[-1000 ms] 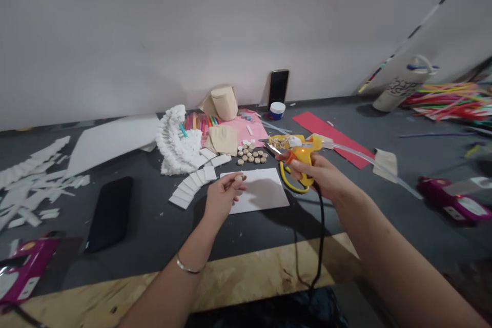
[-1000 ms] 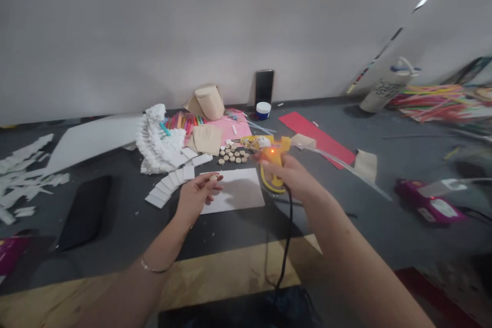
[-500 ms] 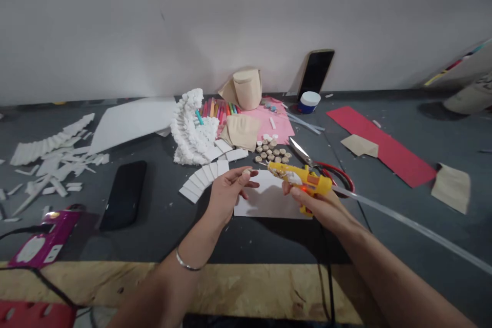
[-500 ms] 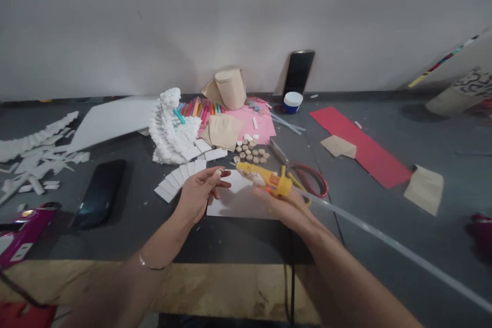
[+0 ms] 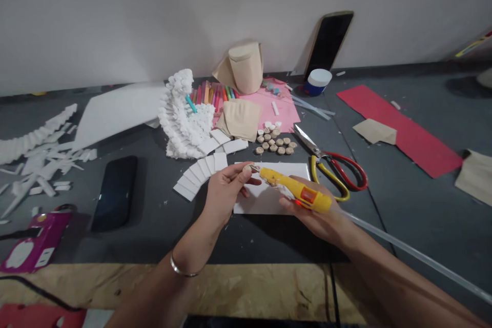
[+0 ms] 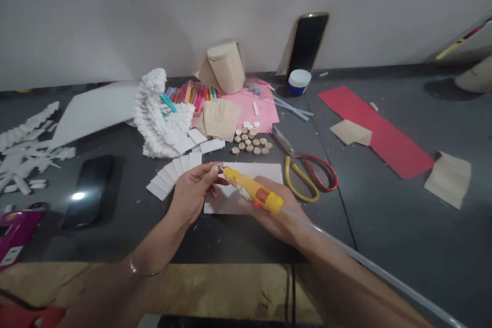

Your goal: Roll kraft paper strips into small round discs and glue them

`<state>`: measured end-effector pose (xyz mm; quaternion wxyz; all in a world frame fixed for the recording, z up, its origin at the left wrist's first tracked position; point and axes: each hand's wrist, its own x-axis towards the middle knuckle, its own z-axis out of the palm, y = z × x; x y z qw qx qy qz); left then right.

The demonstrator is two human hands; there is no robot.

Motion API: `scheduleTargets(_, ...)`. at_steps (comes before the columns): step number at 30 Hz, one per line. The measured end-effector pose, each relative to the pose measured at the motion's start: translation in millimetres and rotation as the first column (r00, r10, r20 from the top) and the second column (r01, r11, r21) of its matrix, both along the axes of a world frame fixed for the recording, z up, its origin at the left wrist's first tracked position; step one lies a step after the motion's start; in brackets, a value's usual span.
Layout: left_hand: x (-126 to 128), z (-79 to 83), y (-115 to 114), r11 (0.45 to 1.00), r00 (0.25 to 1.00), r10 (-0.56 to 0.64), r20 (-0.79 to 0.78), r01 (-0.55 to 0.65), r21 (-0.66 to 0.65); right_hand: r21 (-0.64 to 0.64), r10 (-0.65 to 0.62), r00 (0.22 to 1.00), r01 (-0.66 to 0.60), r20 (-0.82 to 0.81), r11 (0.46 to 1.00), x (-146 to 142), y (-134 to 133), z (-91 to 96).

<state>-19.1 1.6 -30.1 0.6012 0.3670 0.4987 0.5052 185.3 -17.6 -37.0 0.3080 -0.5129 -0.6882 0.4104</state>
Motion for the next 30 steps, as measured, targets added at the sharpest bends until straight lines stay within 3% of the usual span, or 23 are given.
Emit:
scheduleTargets(7,-0.4,-0.4,-0.4,1.000,0.999,-0.017,-0.036,0.017,-0.004,0.078,0.084,0.994,-0.089,0.066,0.993,0.5,2.6,14.3)
scheduleTargets(14,-0.1,-0.3,-0.1,1.000,0.998,-0.015,-0.064,0.014,-0.015,0.037,0.093,0.983,-0.100,0.156,0.994,-3.4,6.5,28.8)
scheduleTargets(23,-0.3,0.8,-0.1,1.000,0.999,0.003,-0.036,-0.004,-0.008,-0.004,0.083,0.982,-0.083,0.169,0.997,-3.1,6.7,26.5)
scheduleTargets(30,0.9,1.9,0.5,1.000,0.999,0.013,-0.041,-0.014,-0.024,0.039,0.095,0.980,-0.103,0.175,0.994,-2.3,5.8,24.2)
